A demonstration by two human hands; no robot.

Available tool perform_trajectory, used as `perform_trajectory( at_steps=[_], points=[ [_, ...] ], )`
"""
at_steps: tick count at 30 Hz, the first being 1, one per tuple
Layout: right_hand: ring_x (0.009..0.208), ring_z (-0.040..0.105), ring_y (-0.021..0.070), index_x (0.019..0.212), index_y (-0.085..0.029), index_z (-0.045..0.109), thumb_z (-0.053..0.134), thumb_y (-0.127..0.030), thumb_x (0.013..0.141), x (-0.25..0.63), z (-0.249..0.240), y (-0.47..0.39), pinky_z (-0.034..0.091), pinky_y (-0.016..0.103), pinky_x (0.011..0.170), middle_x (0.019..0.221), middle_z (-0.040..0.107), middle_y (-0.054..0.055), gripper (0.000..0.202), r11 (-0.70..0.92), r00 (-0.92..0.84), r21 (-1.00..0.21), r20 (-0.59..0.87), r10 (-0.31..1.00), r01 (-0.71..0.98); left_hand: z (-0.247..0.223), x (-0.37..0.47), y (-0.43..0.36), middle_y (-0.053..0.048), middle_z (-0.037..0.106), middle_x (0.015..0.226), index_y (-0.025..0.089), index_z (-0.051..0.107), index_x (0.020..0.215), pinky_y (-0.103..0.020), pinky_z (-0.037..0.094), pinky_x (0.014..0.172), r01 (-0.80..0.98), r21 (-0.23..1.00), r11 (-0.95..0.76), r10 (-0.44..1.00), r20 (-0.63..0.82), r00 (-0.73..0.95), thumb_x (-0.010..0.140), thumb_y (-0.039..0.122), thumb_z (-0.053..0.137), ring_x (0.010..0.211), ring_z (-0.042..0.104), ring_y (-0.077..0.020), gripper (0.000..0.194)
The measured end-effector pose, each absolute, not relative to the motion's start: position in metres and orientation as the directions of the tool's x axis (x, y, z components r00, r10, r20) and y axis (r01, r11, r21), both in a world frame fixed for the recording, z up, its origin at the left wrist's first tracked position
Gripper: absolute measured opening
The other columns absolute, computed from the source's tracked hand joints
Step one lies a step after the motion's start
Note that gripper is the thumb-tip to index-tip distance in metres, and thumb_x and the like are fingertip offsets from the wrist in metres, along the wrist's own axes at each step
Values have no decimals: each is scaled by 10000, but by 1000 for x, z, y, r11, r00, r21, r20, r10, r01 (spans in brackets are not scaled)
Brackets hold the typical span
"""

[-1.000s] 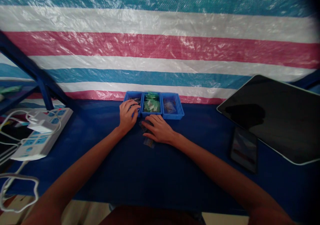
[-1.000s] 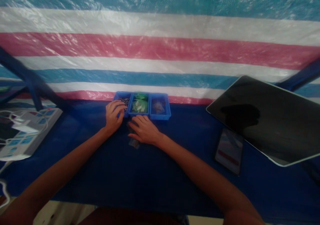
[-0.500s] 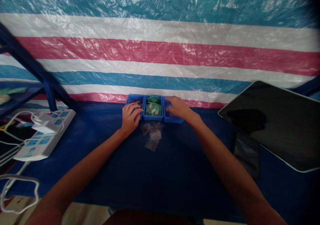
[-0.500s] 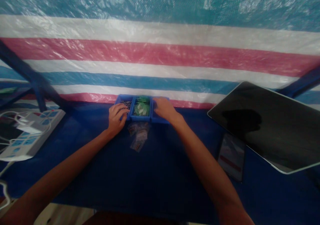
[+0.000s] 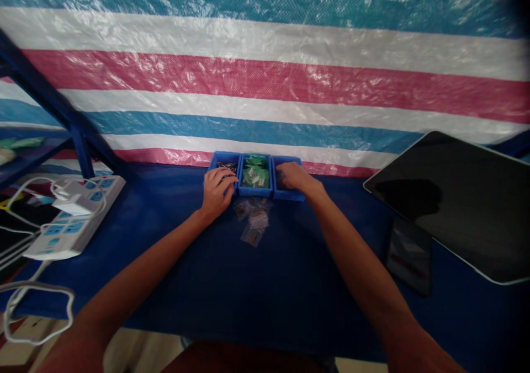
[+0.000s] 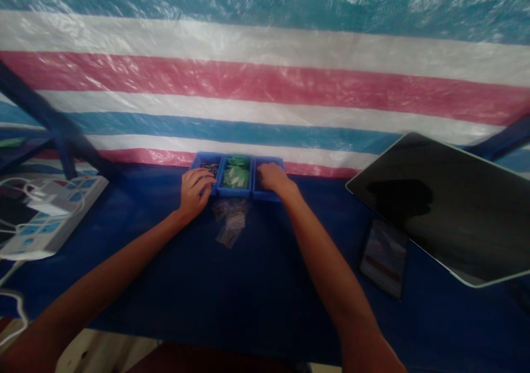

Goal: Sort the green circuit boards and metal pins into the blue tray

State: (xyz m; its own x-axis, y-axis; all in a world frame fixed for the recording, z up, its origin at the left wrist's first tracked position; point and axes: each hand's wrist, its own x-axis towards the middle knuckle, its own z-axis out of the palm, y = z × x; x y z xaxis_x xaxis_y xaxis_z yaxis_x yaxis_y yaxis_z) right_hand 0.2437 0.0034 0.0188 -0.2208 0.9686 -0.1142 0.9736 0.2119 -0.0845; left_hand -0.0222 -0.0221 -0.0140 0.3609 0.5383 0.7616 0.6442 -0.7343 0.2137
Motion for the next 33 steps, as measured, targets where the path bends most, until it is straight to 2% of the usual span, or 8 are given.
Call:
perform_trajectory(
  at_steps=[13,17,20,22,24,26,29,33],
  points=[
    [950,615,215,888,-151,678,512,-15,726,241,3,3,438,277,841,955,698,94,269,125,-116,-161,62,991,979,-15,-23,-21,-37,665,976,213,640,875,-405,380,933,631,202,-749,525,762,378,877,159,481,1063,554,-208,168],
    [936,610,195,899,-146,686,490,-14,742,243,13,0,422,267,856,943,697,89,284,106,-79,-197,141,987,975,-15,-24,-20,-40,667,966,211,642,872,-404,386,919,623,200,-757,520,760,388,883,166,472,1044,562,-209,176],
    [923,595,192,950,-141,677,499,-75,786,243,28,-11,416,284,861,961,680,97,250,113,-49,-245,255,966,963,-16,-25,-20,-39,667,962,210,642,868,-399,387,913,613,192,-766,502,774,386,879,163,475,1034,564,-205,174],
    [856,591,181,927,-147,679,536,-119,792,238,38,-25,423,292,834,915,674,82,199,185,-34,-357,389,921,916,-15,-26,-21,-39,666,955,210,642,862,-398,386,913,615,194,-764,499,783,373,877,159,473,1026,567,-202,178],
    [808,590,159,897,-164,678,586,-144,782,226,43,-41,432,277,796,883,670,50,148,314,-96,-459,439,893,831,-14,-26,-21,-41,666,943,208,643,849,-400,386,913,623,207,-754,502,793,344,879,157,465,1015,573,-202,188],
    [780,591,135,872,-176,676,625,-140,771,211,44,-56,436,247,755,866,661,26,119,487,-312,-490,398,863,723,-13,-25,-23,-42,665,929,204,642,838,-400,385,913,629,227,-744,500,813,298,882,161,463,995,579,-199,190],
    [865,600,150,915,-192,676,675,-123,743,194,42,-72,433,261,807,917,649,29,186,613,-549,-432,278,788,661,-8,-23,-26,-39,658,926,201,639,846,-385,385,912,626,262,-735,496,837,232,883,163,472,964,582,-186,175],
    [998,589,191,1079,-197,652,667,-98,741,196,46,-81,423,302,896,1076,631,76,353,611,-596,-345,161,786,713,0,-22,-32,-39,648,973,202,641,871,-373,389,905,637,305,-708,557,795,238,887,166,466,975,578,-184,180]
  ],
)
